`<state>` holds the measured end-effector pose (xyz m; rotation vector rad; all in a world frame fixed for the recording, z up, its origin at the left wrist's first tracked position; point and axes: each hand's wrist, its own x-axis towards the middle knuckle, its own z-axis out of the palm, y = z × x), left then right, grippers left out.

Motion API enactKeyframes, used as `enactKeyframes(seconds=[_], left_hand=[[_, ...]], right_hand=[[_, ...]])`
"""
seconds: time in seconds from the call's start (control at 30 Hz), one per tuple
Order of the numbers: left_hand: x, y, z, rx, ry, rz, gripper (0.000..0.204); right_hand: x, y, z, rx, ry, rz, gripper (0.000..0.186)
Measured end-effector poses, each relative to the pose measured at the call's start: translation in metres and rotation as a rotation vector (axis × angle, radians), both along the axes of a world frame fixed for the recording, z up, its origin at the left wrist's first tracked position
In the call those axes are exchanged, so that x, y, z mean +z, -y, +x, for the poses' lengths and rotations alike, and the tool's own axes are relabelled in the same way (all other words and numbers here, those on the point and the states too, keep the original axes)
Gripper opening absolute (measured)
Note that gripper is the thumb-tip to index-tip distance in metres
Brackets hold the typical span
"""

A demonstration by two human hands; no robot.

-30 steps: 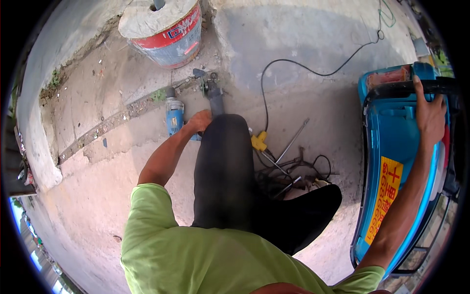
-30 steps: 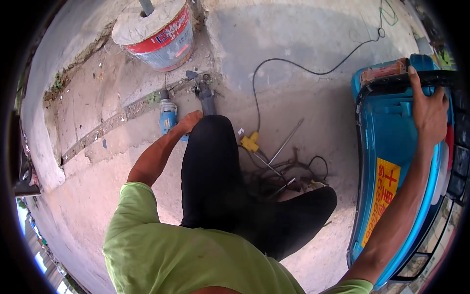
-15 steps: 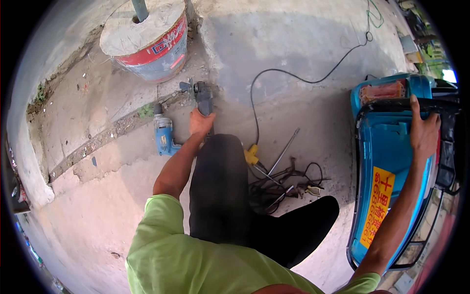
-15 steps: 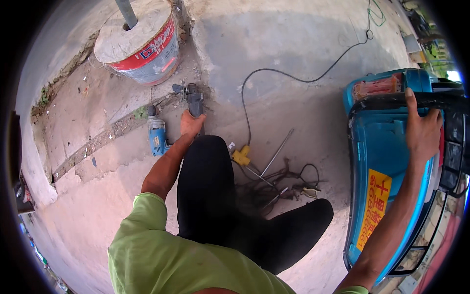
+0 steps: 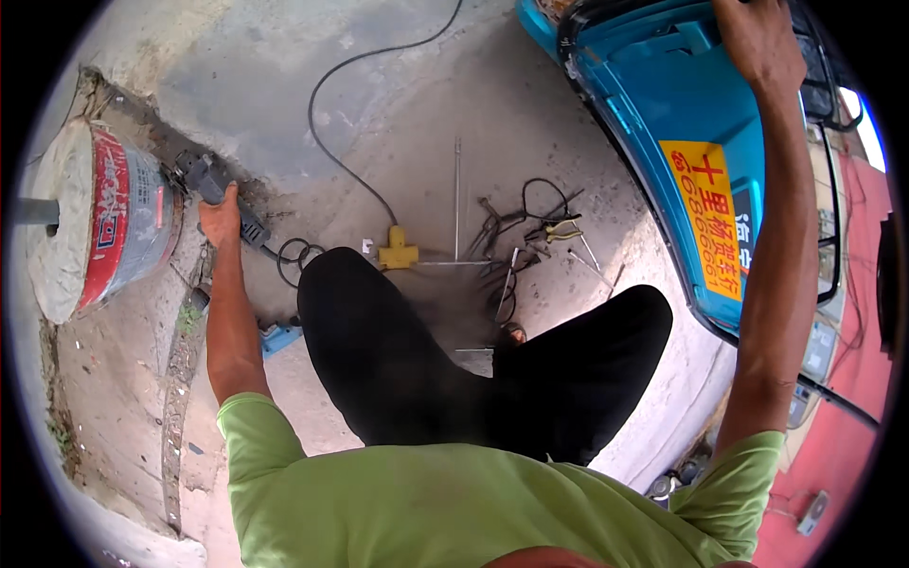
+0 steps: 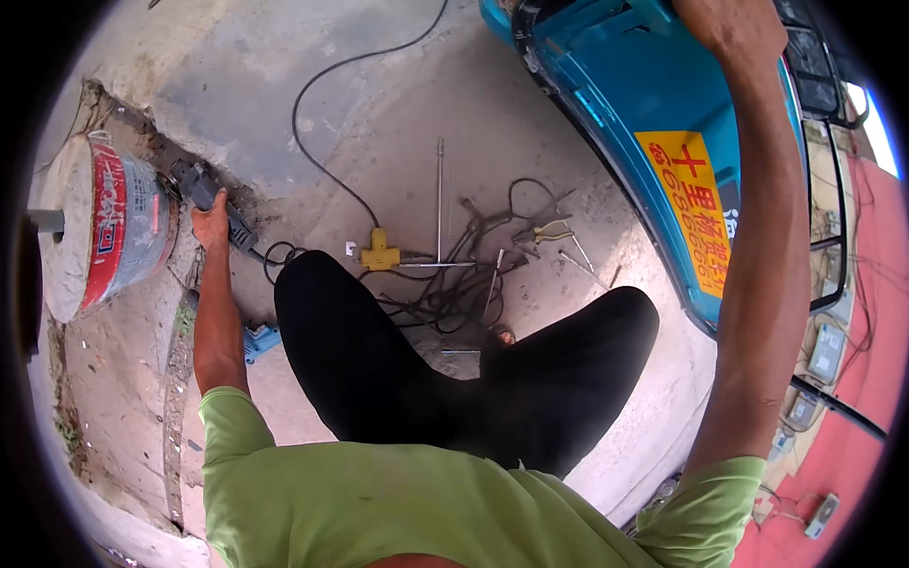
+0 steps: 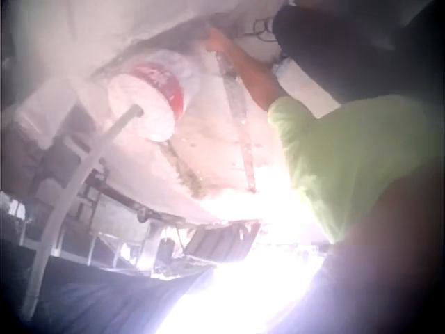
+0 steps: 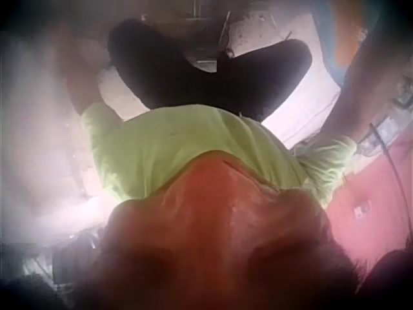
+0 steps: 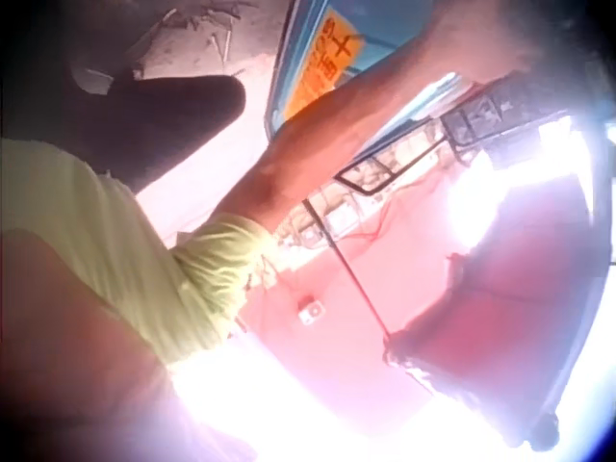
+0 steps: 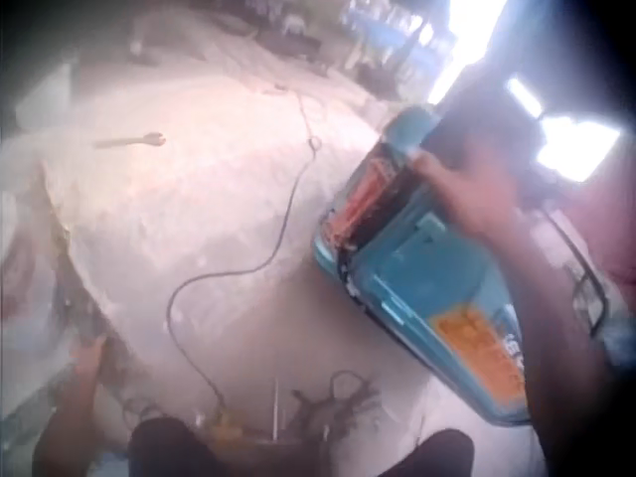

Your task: The person aligns the rear panel of a blue vehicle, gestures by hand, and drills holes into the metal panel using an electric drill.

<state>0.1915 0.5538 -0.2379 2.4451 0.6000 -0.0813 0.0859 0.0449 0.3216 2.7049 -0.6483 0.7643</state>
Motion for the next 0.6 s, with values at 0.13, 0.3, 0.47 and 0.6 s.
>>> enactKeyframes(seconds=[0.13, 0.3, 0.47, 0.6], left_hand=[[-0.006, 0.008, 0.000, -0.127, 0.015, -0.003, 0.074], [-0.017, -0.006, -0.007, -0.180, 0.004, -0.111, 0.075], [-0.024, -0.020, -0.026, -0.193, -0.004, -0.187, 0.073], [0.004, -0.032, -0.067, -0.205, 0.145, -0.105, 0.064]], right_hand=[[-0.002, 0.013, -0.005, -0.172, -0.039, -0.177, 0.095], [0.004, 0.006, -0.011, -0.201, -0.043, -0.176, 0.098], [0.013, -0.009, -0.011, -0.056, -0.157, 0.052, 0.101], [-0.020, 0.024, 0.001, -0.010, 0.116, -0.456, 0.092]])
